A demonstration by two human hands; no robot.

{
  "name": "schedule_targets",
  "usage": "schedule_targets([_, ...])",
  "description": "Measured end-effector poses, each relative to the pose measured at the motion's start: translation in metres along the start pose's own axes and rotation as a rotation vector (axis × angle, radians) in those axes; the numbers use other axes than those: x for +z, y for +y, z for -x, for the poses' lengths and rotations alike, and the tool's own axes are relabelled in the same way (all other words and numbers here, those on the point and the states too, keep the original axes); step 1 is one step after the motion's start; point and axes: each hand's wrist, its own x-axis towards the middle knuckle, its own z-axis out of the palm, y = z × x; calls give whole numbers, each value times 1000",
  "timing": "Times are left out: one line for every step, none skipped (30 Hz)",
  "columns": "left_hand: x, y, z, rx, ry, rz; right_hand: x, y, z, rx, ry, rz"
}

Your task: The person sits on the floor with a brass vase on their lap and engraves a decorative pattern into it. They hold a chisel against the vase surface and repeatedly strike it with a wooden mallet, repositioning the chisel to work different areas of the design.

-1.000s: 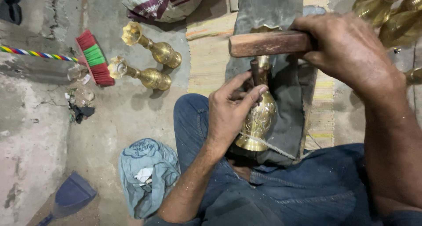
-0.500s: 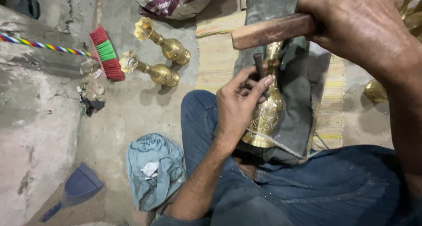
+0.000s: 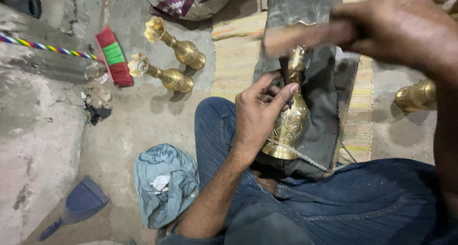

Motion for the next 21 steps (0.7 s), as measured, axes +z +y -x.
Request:
schedule_targets([0,1,0,-5,8,7,0,2,0,52,-127,-8])
schedule_targets([0,1,1,-2,13,12,0,3,0,110,-246,-13])
schedule_targets([0,2,0,0,13,11,0,4,0,173,-363,-23])
schedule_targets([-1,2,1,2,2,6,-1,3,0,133,-291,-34])
schedule_targets([-1,2,1,2,-5,3,-1,3,0,88,-221,-42])
schedule_targets([-1,2,2,-1,-10,3,-2,2,0,40,-153,-50])
schedule_targets([0,1,3,-9,1,-2,-4,0,0,56,-207,-77])
schedule_targets([0,0,3,-11,12,-9,-5,-1,-1,75,-254,-103])
schedule_targets([0,0,2,-10,23,-19,-6,-2,-1,94,-297,-130])
schedule_targets([0,-1,2,-4,16,4,-7,-3,-2,114,-314,-67])
schedule_targets([1,-2,2,2,11,28,-8,-5,-2,131,-333,-3])
schedule_targets([1,-3,1,8,5,53,-9,-6,-2,149,-351,63])
schedule_targets([1,-4,1,5,12,52,-10,-6,-3,167,-322,-18])
schedule_targets([1,-4,0,4,19,51,-11,-6,-4,184,-291,-98])
schedule_targets([1,-4,1,0,26,52,-11,-6,-5,200,-263,-178])
schedule_targets([1,-4,1,-3,16,34,-10,-6,-5,188,-325,-83])
schedule_targets([1,-3,1,0,8,14,-10,-6,-6,176,-381,13])
schedule_targets([0,-3,1,3,-2,-6,-9,-7,-5,165,-435,111])
schedule_targets([0,-2,1,-1,6,-20,-9,-7,-6,188,-401,-18])
schedule_targets([0,-2,3,-5,15,-31,-9,-8,-6,209,-367,-145])
schedule_targets([0,-1,1,0,23,-44,-9,-8,-6,233,-322,-268])
